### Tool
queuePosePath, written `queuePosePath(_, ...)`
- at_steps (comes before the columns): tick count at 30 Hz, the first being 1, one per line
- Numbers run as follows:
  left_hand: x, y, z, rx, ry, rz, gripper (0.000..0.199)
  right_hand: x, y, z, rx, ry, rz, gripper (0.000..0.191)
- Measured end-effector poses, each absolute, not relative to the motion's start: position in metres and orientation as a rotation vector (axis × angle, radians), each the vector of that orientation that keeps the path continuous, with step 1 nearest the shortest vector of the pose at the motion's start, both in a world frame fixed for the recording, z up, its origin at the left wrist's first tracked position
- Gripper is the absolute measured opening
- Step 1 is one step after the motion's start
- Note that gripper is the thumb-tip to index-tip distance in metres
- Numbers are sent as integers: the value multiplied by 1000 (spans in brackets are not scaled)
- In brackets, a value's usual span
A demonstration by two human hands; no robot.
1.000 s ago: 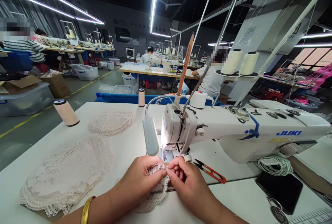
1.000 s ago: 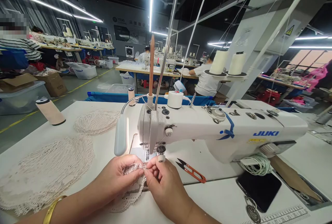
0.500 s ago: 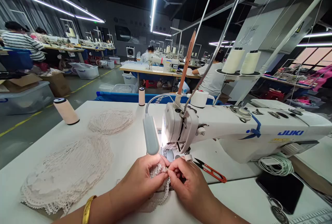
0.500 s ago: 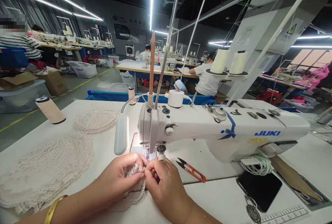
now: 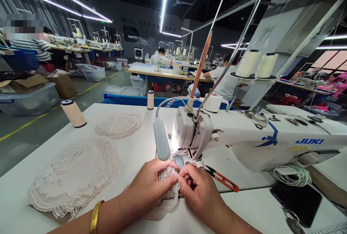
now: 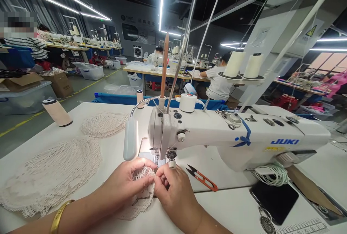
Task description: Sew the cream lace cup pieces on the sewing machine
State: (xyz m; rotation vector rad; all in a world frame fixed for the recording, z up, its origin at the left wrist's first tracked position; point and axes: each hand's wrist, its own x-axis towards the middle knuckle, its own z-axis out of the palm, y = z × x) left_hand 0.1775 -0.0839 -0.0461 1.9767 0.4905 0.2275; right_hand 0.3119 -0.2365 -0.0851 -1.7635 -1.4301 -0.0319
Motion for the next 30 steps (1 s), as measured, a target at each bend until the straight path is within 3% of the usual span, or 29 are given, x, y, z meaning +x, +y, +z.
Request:
queuePosePath(12, 177, -82, -46, 2045, 481, 176, 27, 310, -240, -84, -1753, -1403, 75, 9)
queuePosePath(19, 178, -83, -43, 2086, 472, 186, 28, 312, -239, -82, -1773, -1482, 37, 21)
queuePosePath(30, 180, -84, -45, 2272, 467, 165, 30, 313, -230, -84, -1868, -1438, 49, 22)
